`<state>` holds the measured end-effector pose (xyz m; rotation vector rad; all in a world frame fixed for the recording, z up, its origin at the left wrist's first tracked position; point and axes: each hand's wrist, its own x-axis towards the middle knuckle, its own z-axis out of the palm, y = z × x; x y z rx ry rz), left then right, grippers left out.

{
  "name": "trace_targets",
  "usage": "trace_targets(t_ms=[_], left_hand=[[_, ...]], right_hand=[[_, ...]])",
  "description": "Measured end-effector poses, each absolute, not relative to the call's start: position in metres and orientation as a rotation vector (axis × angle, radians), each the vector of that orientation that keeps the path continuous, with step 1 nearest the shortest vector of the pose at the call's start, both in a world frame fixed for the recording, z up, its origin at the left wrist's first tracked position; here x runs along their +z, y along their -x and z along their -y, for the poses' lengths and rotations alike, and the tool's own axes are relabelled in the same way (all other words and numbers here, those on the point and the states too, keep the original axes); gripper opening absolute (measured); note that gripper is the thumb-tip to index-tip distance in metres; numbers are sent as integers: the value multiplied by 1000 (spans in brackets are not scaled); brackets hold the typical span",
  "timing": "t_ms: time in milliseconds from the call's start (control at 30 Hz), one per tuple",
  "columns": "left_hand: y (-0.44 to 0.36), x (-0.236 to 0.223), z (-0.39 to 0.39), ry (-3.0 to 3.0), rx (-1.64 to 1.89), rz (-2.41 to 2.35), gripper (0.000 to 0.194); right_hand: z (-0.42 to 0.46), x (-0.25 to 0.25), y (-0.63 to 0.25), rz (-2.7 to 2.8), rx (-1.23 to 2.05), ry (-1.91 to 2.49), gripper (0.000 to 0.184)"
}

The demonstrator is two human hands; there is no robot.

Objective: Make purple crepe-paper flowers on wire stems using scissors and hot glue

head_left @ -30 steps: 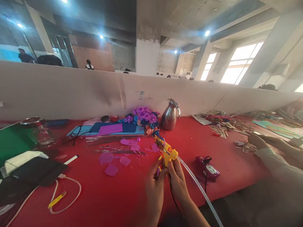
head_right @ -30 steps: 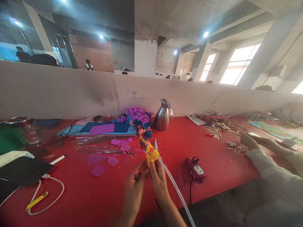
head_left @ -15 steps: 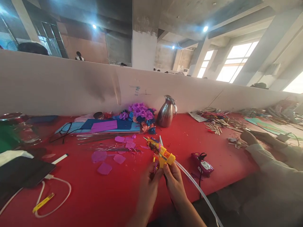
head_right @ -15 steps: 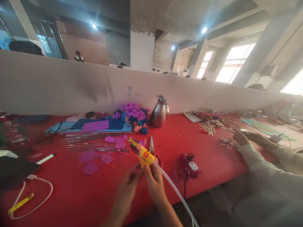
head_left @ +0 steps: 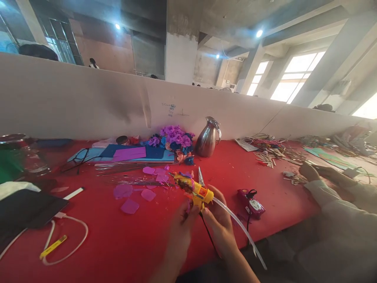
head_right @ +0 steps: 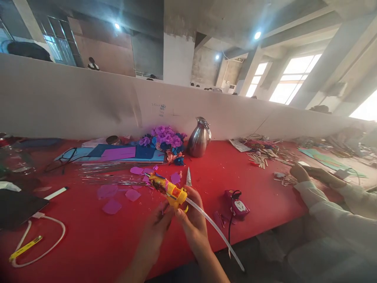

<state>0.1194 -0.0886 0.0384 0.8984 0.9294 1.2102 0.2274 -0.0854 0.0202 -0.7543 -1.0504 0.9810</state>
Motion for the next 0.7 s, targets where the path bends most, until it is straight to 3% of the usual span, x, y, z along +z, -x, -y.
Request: trace_targets(t_ms=[67,200,500,700], left_hand=[[-119,39,88,-927,1204,-990,38],[-120,37,87,-996,1195,-1028,33],[-120,35,91,-1059,1185,-1014,22],[-121,35,93,-1061,1185,-1024,21]], right_hand=[[92,28,-230,963,984,670,47],[104,42,-236,825,864,677,17],[113,57,-238,1012,462,1054,19],[112,62,-234,992,434,1177,28]])
